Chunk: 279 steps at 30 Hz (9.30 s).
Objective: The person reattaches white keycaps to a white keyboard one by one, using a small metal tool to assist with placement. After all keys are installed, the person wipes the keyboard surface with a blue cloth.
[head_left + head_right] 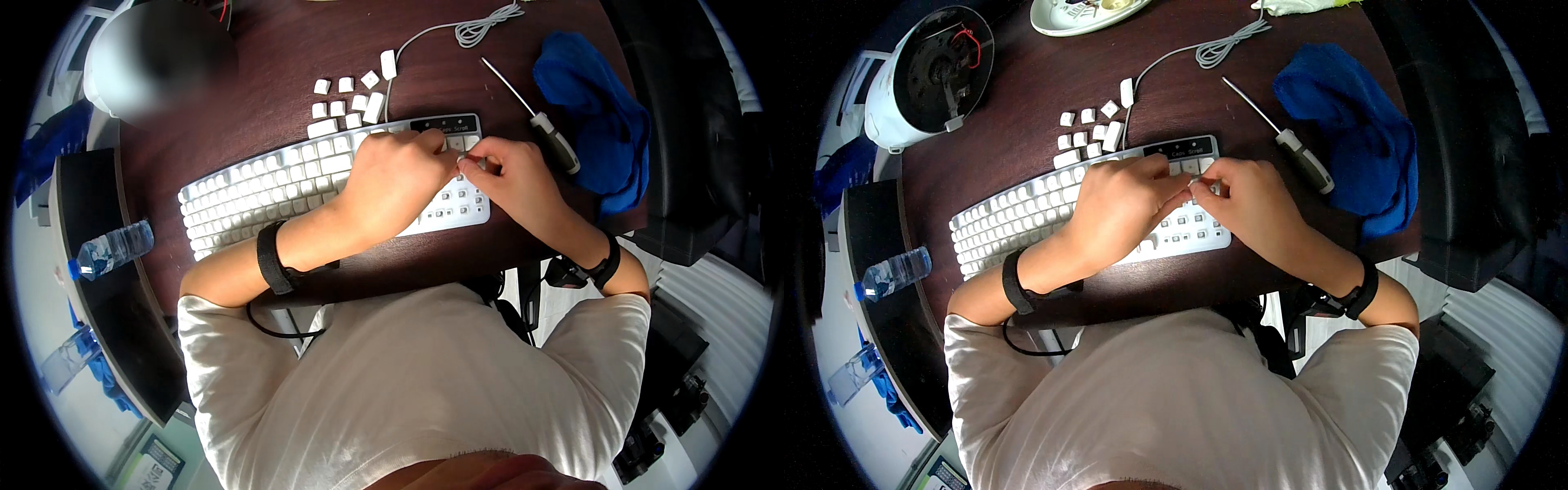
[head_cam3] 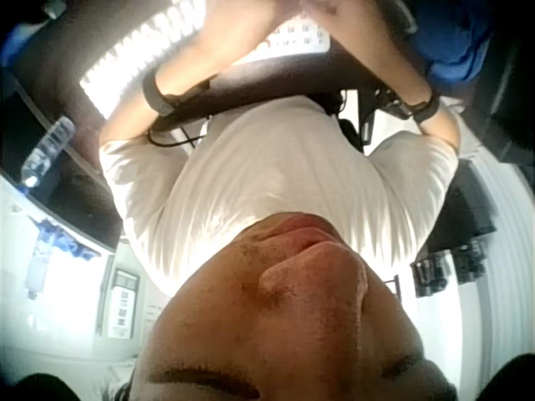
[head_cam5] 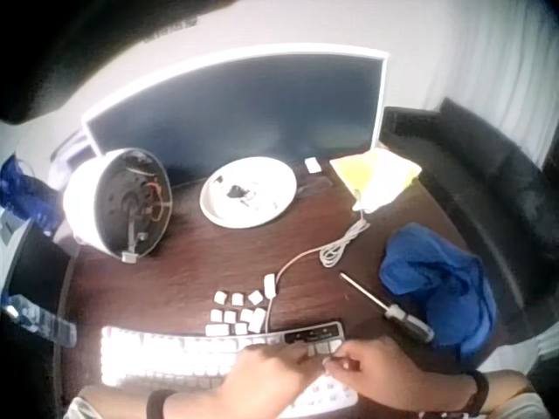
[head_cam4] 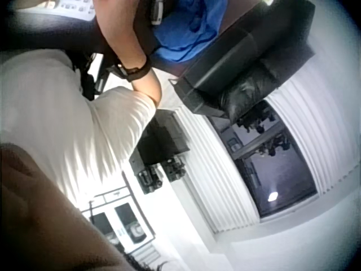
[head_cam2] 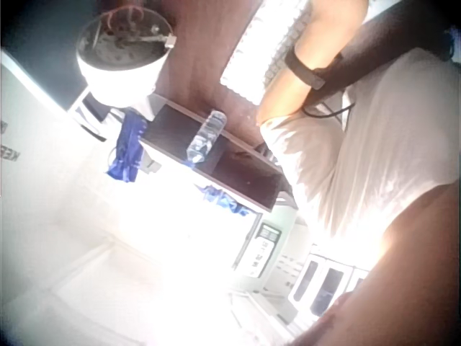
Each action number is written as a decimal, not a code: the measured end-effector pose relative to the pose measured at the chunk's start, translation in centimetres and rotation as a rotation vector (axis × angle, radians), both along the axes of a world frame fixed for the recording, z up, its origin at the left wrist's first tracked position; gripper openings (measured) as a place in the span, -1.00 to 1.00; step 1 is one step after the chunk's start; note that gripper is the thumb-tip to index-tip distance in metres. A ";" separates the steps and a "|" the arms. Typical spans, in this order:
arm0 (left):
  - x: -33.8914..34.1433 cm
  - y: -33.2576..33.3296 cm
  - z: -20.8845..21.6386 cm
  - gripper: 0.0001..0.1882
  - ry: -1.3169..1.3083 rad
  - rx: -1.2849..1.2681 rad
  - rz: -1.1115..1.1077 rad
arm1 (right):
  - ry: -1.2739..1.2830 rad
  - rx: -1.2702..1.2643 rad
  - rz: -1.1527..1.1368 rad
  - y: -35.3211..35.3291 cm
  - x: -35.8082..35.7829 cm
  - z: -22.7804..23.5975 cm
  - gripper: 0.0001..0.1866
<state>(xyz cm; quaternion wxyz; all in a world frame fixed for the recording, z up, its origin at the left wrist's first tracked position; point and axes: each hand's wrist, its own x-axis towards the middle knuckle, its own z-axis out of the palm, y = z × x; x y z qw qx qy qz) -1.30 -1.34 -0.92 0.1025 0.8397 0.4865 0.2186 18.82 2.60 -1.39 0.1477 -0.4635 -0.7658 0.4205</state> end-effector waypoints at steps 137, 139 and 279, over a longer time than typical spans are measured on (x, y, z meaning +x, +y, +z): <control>-1.2 0.7 4.3 -0.76 0.237 -0.289 0.078 | -0.366 0.340 0.207 12.8 -11.4 -0.3 -0.60; -1.4 0.5 4.2 -0.76 0.224 -0.285 0.079 | -0.375 0.223 0.223 12.7 -11.1 0.1 -0.61; -0.4 -0.9 1.5 -0.47 0.294 -0.092 -0.239 | -0.014 -0.519 0.175 3.0 2.8 0.7 -0.71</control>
